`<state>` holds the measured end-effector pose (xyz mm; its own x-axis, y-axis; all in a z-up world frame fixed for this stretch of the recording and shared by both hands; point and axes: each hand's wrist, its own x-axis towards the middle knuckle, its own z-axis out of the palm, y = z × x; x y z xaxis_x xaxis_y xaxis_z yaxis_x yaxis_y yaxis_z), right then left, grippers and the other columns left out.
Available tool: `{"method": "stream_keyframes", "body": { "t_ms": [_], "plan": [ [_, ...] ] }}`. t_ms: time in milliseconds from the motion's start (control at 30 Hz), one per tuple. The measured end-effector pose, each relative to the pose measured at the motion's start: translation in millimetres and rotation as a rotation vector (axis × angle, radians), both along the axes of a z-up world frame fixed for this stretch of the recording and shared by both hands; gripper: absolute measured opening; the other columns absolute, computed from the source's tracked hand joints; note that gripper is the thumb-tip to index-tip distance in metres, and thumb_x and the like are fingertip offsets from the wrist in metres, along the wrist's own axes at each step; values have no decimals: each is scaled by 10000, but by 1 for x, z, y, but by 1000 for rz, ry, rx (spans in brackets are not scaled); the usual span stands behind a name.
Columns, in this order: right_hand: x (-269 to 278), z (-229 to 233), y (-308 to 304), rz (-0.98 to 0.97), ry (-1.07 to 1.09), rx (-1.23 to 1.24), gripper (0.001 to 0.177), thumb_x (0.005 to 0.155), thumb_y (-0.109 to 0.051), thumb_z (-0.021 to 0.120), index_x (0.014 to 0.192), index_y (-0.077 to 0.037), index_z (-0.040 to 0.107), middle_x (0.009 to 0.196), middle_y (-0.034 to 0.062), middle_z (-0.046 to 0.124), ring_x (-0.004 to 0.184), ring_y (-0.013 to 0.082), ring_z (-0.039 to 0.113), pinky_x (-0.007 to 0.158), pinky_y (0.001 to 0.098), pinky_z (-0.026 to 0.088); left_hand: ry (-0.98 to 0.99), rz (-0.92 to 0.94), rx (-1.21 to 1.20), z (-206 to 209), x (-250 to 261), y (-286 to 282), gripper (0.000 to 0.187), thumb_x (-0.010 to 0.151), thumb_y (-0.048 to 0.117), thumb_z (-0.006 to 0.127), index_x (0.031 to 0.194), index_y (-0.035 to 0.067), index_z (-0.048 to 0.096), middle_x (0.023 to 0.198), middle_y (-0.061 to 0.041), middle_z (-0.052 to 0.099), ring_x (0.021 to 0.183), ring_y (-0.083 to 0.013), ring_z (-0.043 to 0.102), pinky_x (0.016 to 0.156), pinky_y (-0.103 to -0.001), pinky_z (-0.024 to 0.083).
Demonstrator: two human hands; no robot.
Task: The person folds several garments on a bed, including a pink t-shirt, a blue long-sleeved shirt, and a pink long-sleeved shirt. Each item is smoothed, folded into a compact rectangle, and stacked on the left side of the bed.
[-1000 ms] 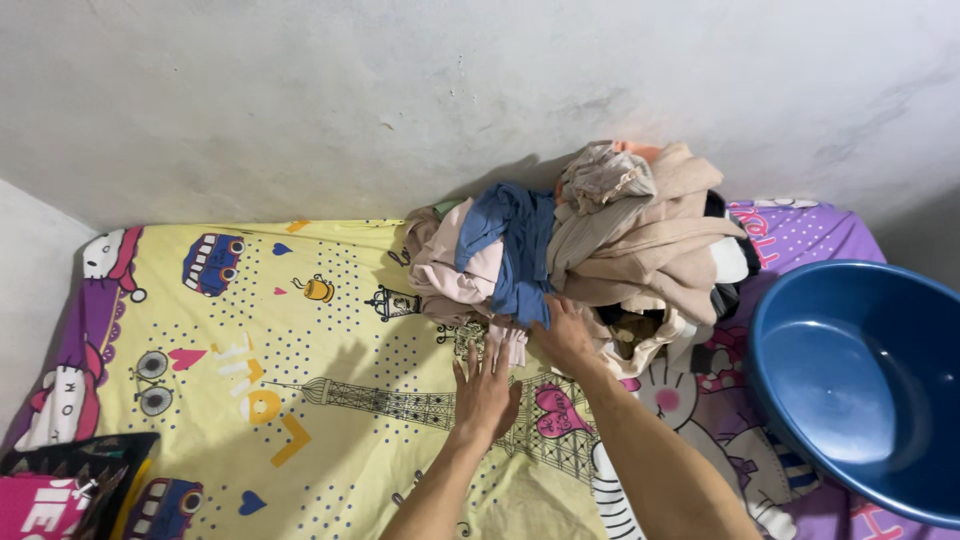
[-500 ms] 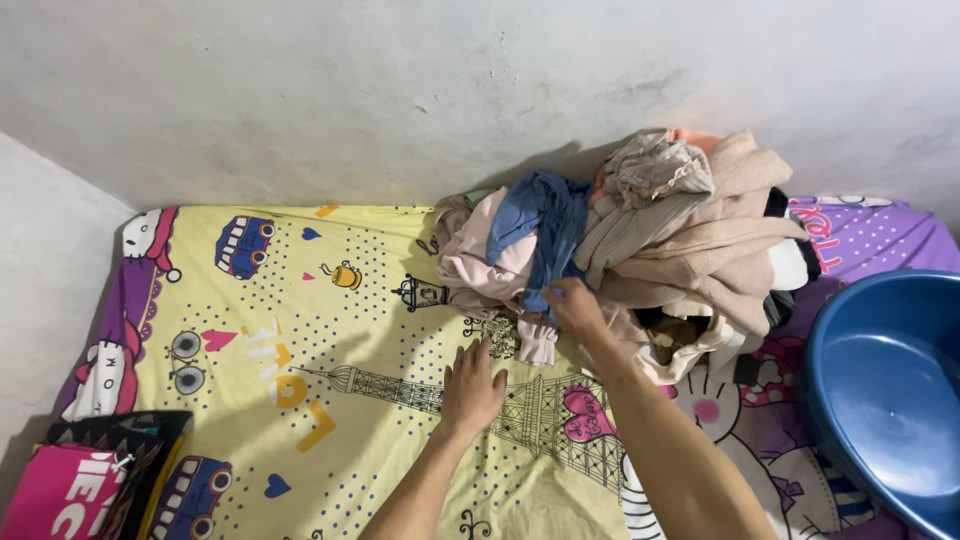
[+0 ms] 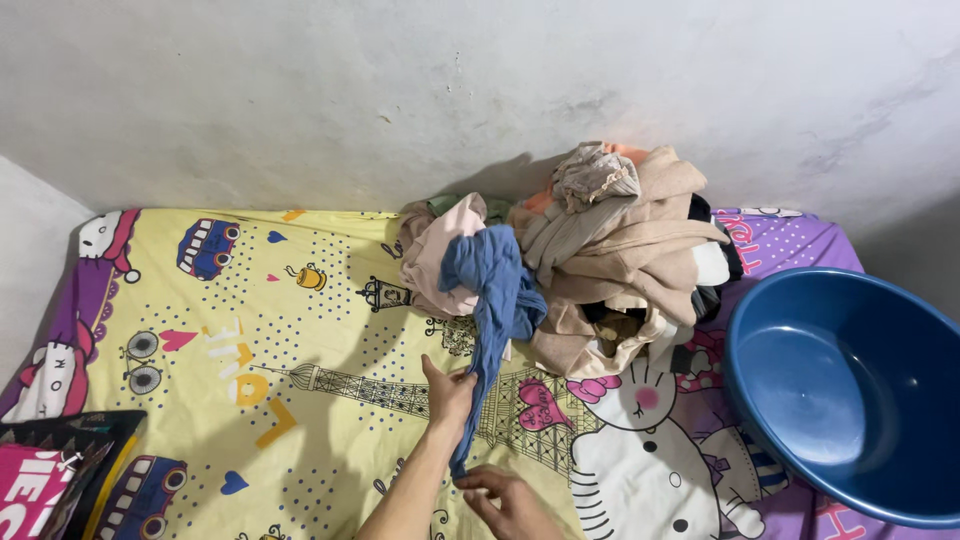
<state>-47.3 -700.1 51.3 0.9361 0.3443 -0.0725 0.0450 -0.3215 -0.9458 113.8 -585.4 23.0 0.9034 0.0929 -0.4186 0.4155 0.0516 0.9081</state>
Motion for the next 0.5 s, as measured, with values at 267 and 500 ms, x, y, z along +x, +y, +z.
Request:
{"method": "stream_keyframes", "body": {
  "t_ms": [267, 500],
  "plan": [
    [23, -107, -26, -543, 891, 895, 406, 974, -451, 549, 1147, -95, 641, 1045, 67, 686, 860, 189, 646, 746, 354, 564, -62, -370, 352, 38, -118, 41, 1111, 848, 58, 697, 1616, 151, -100, 1067, -72, 787, 897, -165, 760, 847, -312, 601],
    [50, -170, -1, -587, 808, 638, 203, 928, -132, 688, 1063, 18, 705, 908, 120, 723, 728, 221, 666, 654, 350, 546, -126, -593, 252, 41, -222, 73, 1093, 818, 32, 701, 1655, 153, 8, 930, -108, 793, 857, -184, 747, 857, -303, 569]
  ]
}}
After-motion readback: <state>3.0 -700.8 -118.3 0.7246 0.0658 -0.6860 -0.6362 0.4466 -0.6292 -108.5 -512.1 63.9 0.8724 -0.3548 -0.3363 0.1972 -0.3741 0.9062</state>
